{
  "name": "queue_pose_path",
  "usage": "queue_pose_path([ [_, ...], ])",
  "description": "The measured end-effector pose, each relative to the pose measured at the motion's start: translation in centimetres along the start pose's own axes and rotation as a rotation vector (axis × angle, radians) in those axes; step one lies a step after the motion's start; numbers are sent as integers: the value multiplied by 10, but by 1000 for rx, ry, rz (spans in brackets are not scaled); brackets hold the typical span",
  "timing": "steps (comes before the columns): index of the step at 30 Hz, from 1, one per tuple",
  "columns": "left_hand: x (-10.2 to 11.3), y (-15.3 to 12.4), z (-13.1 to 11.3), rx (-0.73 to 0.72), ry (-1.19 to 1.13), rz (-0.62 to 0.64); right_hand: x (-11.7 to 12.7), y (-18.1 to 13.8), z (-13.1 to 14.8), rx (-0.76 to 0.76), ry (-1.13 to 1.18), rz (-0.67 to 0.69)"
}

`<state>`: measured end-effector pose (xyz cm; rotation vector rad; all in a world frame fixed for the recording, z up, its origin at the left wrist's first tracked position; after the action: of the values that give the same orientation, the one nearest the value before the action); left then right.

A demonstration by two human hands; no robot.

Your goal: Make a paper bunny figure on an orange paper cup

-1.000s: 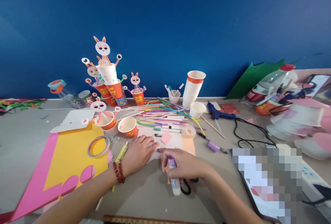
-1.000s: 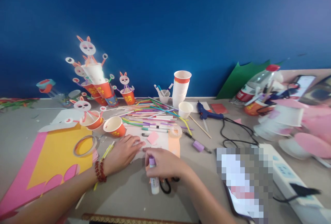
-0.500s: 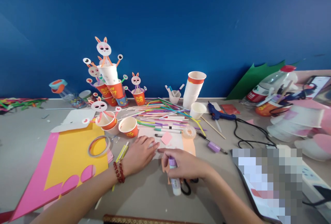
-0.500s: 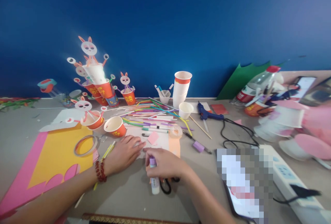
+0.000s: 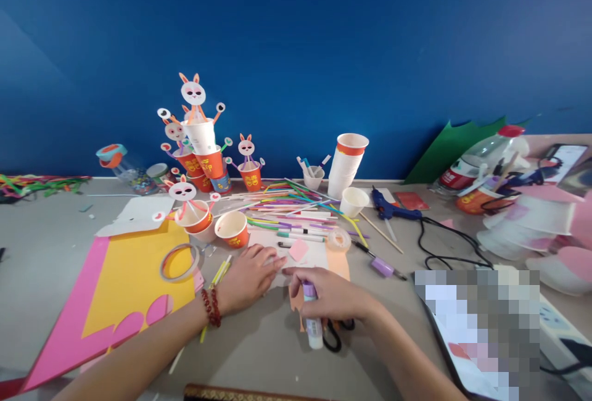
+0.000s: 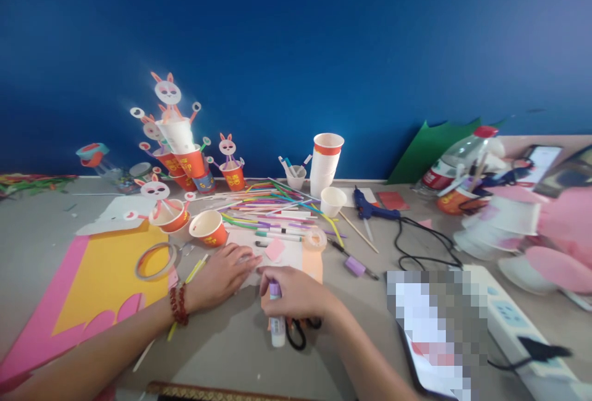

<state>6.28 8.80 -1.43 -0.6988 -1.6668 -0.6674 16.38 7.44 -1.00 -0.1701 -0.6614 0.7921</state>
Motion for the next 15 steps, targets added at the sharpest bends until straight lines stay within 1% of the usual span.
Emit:
queue_pose_path([
  [6, 1, -2, 1, 3, -6, -32, -3, 3, -7, -12, 71, 10],
  [9, 0, -3, 2, -12, -40, -49, 4, 2, -9, -3, 216, -14],
  [11, 3, -4, 7, -8, -98, -77, 19, -1, -7, 47, 400, -108],
  [12, 7, -5, 10, 3, -142, -109, 31, -4, -7, 86, 506, -188],
  [15, 33, -13, 23, 67, -293, -260, 70, -17, -19, 192, 824, -514],
])
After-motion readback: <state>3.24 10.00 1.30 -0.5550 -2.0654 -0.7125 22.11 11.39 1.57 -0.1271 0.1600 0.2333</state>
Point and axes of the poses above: each hand's wrist, its own y-axis towards the middle knuckle, its own x-axis out of the back of the hand, z = x × y, the point moved 10 cm from there along y, towards the middle knuckle, and after that the axes turned 3 degrees about -x, right-handed, at the moved point
